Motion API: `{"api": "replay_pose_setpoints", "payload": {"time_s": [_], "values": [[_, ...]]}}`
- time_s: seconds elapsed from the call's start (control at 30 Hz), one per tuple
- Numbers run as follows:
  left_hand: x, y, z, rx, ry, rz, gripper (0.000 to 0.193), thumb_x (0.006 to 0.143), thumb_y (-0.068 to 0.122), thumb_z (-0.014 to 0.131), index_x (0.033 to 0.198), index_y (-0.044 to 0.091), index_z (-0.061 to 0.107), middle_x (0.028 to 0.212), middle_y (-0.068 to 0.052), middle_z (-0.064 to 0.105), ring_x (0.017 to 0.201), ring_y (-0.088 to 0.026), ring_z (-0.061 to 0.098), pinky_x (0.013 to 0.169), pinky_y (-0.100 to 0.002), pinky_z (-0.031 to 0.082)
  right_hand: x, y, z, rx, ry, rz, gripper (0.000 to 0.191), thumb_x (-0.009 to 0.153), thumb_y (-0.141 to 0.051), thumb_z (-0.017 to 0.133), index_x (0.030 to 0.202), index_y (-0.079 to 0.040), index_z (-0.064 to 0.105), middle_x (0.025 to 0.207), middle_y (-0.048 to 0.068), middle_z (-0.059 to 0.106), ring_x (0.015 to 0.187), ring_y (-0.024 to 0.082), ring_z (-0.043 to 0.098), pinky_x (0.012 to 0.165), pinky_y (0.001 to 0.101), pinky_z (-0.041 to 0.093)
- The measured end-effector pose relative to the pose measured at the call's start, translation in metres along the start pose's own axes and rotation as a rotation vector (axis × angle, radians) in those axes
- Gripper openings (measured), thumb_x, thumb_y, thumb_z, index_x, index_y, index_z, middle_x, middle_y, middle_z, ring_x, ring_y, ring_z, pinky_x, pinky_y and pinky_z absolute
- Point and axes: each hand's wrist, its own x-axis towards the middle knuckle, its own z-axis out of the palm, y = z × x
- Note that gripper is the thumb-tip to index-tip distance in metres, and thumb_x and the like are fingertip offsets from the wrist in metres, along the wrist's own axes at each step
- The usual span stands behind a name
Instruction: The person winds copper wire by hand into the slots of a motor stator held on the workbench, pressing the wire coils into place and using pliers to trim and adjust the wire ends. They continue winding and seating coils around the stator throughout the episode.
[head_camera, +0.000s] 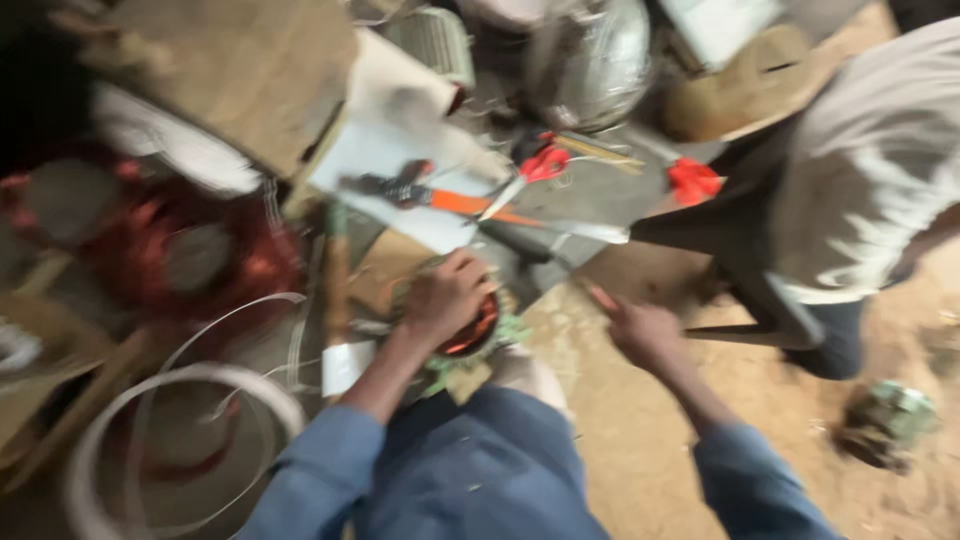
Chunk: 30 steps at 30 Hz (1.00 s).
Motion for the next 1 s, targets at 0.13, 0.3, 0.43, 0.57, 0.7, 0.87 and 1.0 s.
{"api": "replay_pose_setpoints", "payload": {"time_s": [0.13, 0.3, 0.43, 0.57, 0.7, 0.87, 1.0], "values": [[0.000, 0.008, -0.003, 0.273, -0.026, 0.008, 0.015, 0.092, 0.030, 0.073, 0.091, 0.015, 0.070, 0.095, -0.003, 0.068, 0.070, -0.027, 0.071, 0.059, -0.041, 0.057, 0.040, -0.033, -0.012, 0.061, 0.115, -0.190, 0.044, 0.094, -0.026, 0.056, 0.138, -0.030, 0.060, 0.091, 0.012, 0.071, 0.085, 0.034, 0.067, 0.073, 0.0546, 0.049], [-0.003, 0.017, -0.006, 0.412, 0.144, 0.062, 0.013, 0.093, 0.025, 0.069, 0.088, 0.013, 0.066, 0.089, -0.004, 0.066, 0.072, -0.026, 0.070, 0.062, -0.040, 0.056, 0.085, -0.061, -0.024, 0.059, 0.417, -0.449, 0.050, 0.098, -0.040, 0.062, 0.145, -0.024, 0.055, 0.104, 0.013, 0.062, 0.097, 0.034, 0.058, 0.084, 0.0537, 0.042], [-0.003, 0.028, -0.005, 0.438, 0.171, -0.101, 0.014, 0.096, 0.026, 0.069, 0.094, 0.012, 0.068, 0.090, -0.006, 0.067, 0.073, -0.028, 0.070, 0.064, -0.041, 0.056, 0.119, -0.058, -0.032, 0.162, 0.413, -0.579, 0.053, 0.088, -0.043, 0.067, 0.135, -0.020, 0.059, 0.115, 0.014, 0.059, 0.107, 0.035, 0.054, 0.090, 0.0534, 0.041], [0.001, 0.043, -0.005, 0.394, 0.178, -0.236, 0.014, 0.096, 0.028, 0.070, 0.102, 0.015, 0.071, 0.099, -0.005, 0.070, 0.080, -0.029, 0.071, 0.067, -0.041, 0.056, 0.181, -0.053, -0.059, 0.055, 0.455, -0.642, 0.047, 0.088, -0.026, 0.061, 0.132, -0.011, 0.058, 0.136, 0.013, 0.058, 0.121, 0.032, 0.055, 0.097, 0.0498, 0.041], [-0.001, 0.067, -0.002, 0.380, 0.261, -0.316, 0.026, 0.089, 0.030, 0.073, 0.107, 0.011, 0.072, 0.100, -0.007, 0.069, 0.083, -0.030, 0.071, 0.068, -0.042, 0.056, 0.241, -0.063, -0.076, -0.097, 0.409, -0.837, 0.033, 0.102, -0.020, 0.053, 0.133, -0.014, 0.060, 0.145, 0.007, 0.057, 0.125, 0.031, 0.054, 0.102, 0.0518, 0.042], [-0.006, 0.096, 0.005, 0.259, 0.299, -0.404, 0.019, 0.089, 0.024, 0.073, 0.105, 0.014, 0.073, 0.101, -0.005, 0.071, 0.088, -0.028, 0.072, 0.070, -0.042, 0.056, 0.270, -0.073, -0.071, -0.326, 0.558, -0.937, 0.046, 0.090, -0.023, 0.051, 0.135, -0.016, 0.058, 0.142, 0.010, 0.056, 0.131, 0.028, 0.053, 0.100, 0.0497, 0.045], [-0.006, 0.108, 0.000, 0.193, 0.344, -0.436, 0.017, 0.089, 0.021, 0.073, 0.103, 0.012, 0.072, 0.100, -0.007, 0.070, 0.089, -0.030, 0.071, 0.074, -0.042, 0.057, 0.268, -0.057, -0.072, -0.488, 0.440, -1.050, 0.046, 0.097, -0.017, 0.052, 0.141, -0.008, 0.056, 0.137, 0.016, 0.064, 0.114, 0.035, 0.060, 0.072, 0.0465, 0.052]]}}
